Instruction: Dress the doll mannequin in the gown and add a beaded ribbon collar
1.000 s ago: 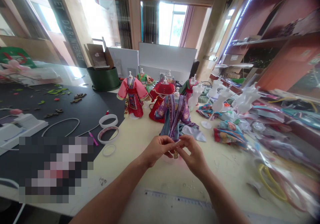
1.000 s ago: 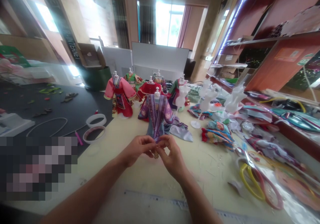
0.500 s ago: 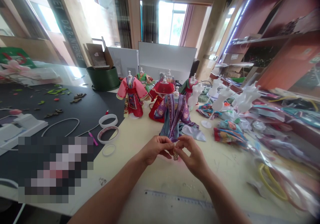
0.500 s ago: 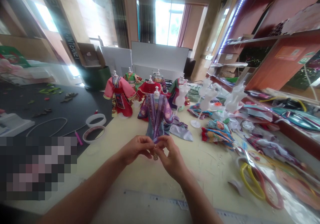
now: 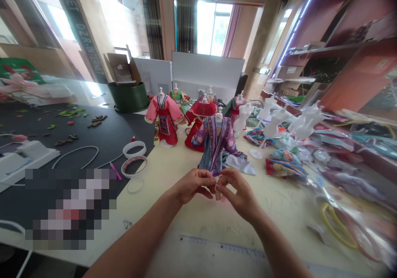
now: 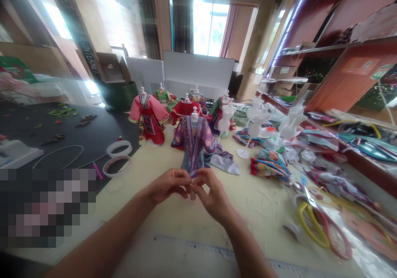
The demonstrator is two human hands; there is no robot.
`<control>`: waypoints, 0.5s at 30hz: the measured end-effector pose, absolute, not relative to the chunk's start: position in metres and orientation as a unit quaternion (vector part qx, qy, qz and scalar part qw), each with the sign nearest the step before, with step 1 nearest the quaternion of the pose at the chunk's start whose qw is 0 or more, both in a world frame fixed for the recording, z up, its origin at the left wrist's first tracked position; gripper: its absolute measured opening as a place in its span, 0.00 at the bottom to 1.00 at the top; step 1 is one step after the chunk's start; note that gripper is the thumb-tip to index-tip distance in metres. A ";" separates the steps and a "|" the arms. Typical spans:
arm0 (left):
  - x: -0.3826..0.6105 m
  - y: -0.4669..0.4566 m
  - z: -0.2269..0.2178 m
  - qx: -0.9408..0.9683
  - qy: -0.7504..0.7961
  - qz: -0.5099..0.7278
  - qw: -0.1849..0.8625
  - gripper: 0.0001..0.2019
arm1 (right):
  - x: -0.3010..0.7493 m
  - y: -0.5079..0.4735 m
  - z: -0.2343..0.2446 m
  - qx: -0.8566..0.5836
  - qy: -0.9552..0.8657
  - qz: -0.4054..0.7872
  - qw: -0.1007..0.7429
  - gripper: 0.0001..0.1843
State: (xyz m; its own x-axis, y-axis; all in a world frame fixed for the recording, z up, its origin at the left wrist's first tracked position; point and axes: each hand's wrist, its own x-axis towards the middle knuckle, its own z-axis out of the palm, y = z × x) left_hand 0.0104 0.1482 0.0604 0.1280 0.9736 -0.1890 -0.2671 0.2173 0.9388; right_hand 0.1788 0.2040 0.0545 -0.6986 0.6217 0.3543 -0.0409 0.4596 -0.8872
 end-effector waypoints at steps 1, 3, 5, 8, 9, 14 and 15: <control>0.011 0.148 0.060 0.396 0.447 0.485 0.638 0.11 | 0.179 0.204 0.054 -0.184 -0.784 0.484 0.342 0.14; 0.012 0.148 0.061 0.401 0.449 0.486 0.633 0.12 | 0.179 0.204 0.054 -0.184 -0.787 0.478 0.344 0.13; 0.014 0.147 0.062 0.408 0.451 0.489 0.625 0.13 | 0.179 0.204 0.054 -0.186 -0.788 0.473 0.346 0.13; 0.019 0.146 0.063 0.420 0.447 0.496 0.615 0.14 | 0.179 0.205 0.054 -0.187 -0.786 0.473 0.353 0.13; 0.021 0.145 0.064 0.423 0.444 0.499 0.612 0.14 | 0.179 0.205 0.055 -0.187 -0.784 0.475 0.353 0.13; 0.026 0.144 0.067 0.428 0.437 0.515 0.600 0.15 | 0.179 0.204 0.058 -0.193 -0.786 0.484 0.333 0.13; 0.026 0.144 0.067 0.428 0.437 0.520 0.596 0.15 | 0.180 0.204 0.058 -0.197 -0.787 0.485 0.328 0.13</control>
